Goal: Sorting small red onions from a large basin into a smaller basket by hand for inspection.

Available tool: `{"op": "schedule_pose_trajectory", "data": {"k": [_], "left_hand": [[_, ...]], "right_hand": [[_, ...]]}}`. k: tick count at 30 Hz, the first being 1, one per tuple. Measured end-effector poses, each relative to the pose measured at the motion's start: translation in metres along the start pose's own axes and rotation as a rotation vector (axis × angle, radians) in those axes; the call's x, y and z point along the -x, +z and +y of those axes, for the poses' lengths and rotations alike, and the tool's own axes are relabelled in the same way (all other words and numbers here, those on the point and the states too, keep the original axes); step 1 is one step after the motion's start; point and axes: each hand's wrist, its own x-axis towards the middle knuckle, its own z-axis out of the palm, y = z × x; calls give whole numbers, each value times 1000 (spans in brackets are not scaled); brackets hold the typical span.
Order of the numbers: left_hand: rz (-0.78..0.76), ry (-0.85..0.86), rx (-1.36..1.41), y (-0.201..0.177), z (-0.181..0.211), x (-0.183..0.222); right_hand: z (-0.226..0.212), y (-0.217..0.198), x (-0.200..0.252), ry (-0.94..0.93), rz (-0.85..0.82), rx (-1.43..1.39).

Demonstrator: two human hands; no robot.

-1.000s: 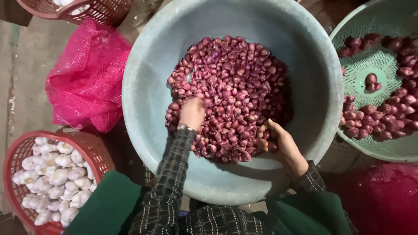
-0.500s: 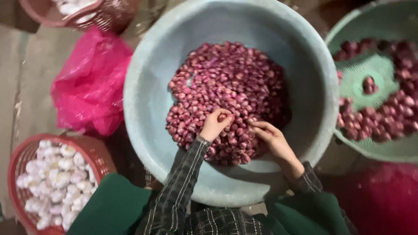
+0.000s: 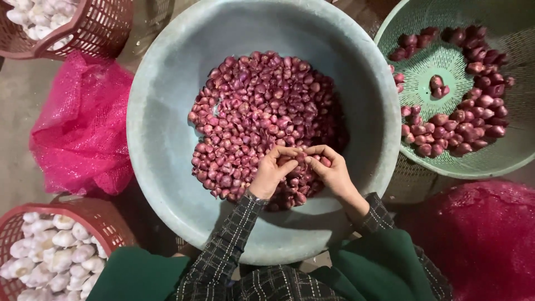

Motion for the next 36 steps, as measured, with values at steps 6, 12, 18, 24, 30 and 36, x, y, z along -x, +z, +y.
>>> {"op": "schedule_pose_trajectory", "data": {"k": [6, 12, 18, 24, 30, 36], "left_hand": [[5, 293, -487, -14, -16, -7], [26, 398, -578, 1, 14, -1], [49, 348, -530, 5, 12, 0], [85, 214, -523, 2, 6, 2], [94, 164, -547, -1, -9, 2], [50, 170, -486, 2, -11, 5]], "right_hand": [[-26, 4, 9, 59, -55, -120], [-7, 0, 4, 43, -80, -97], [-15, 3, 7, 16, -85, -121], [-5, 4, 4, -32, -66, -62], [9, 0, 0, -59, -49, -19], [-21, -1, 4, 2, -38, 31]]}}
